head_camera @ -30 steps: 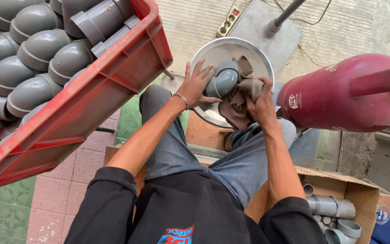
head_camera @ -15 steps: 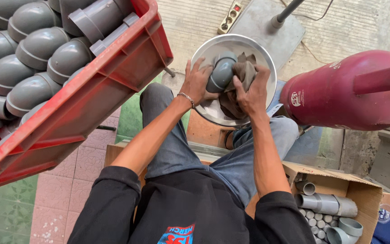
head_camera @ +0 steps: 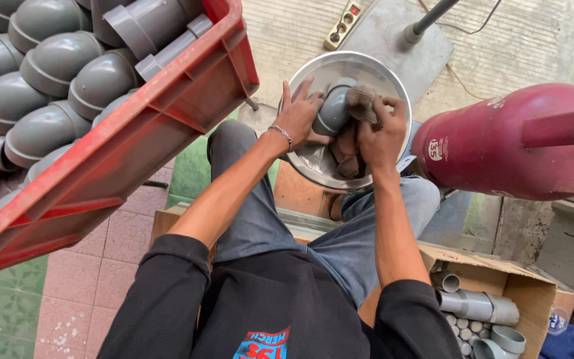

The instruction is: The person sits on the floor and repeatedly picks up gray plastic pipe fittings from a red crate. They wipe each fitting with a cloth over a metal bowl, then place the cleaned items into a cardboard box. The process is repeated for multiple fittings throughout the clip.

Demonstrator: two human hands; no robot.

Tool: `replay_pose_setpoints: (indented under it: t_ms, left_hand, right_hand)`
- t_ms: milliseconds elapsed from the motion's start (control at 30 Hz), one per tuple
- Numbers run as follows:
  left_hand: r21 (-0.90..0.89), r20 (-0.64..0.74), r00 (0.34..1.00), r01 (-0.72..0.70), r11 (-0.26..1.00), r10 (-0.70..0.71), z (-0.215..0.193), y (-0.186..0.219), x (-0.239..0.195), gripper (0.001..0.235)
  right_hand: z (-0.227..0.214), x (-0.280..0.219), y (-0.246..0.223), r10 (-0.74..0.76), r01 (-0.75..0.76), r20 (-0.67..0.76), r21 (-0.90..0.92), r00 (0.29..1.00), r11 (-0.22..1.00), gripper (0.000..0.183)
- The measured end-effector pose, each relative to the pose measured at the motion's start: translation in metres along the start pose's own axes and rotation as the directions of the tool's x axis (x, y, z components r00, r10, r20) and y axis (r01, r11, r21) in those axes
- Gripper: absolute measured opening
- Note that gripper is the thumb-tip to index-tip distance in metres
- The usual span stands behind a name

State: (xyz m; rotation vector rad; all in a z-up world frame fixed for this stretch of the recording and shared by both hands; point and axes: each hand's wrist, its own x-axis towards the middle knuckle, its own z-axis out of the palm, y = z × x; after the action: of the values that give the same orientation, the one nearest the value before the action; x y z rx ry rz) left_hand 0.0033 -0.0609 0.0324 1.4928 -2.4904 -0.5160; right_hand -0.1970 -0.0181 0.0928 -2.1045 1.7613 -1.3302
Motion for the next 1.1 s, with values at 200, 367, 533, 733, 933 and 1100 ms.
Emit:
replay_pose_setpoints:
  t_ms: [200,367,533,733,933,1100]
  left_hand:
    - [-0.006,0.019,1.0,-0.001,1.0,0.001,0.014,-0.006,0.005,0.048]
    - [0.039,0.031,0.999,0.005,0.999,-0.006,0.006,0.006,0.001,0.087]
    - [0.059,0.098,0.995,-0.016,0.998,0.011,0.011,0.004,-0.003,0.087]
    - [0.101,0.072,0.997,-0.021,0.995,0.013,0.034,0.001,0.008,0.049]
    - [0.027,0.118,0.992,0.035,0.999,-0.038,0.009,0.008,0.001,0.095]
    - [0.077,0.173,0.985,-0.012,0.997,-0.002,-0.005,0.021,0.0,0.097]
  right_hand:
    - [-0.003,-0.025,-0.035,-0.243,0.255,0.16,-0.061,0.957,0.965,0.026]
    - [-0.003,-0.004,0.002,-0.019,0.021,0.054,-0.033,0.998,0.999,0.02]
    - [-0.016,-0.014,-0.042,-0.073,0.067,0.127,0.05,0.989,0.996,0.024]
    - [-0.009,0.005,-0.055,0.119,-0.113,0.083,-0.074,0.989,0.991,0.056]
    - [-0.028,-0.003,-0.045,-0.059,0.027,0.14,0.221,0.988,0.975,0.039]
    - [-0.023,-0.008,-0.009,-0.176,0.171,0.086,0.064,0.981,0.983,0.024]
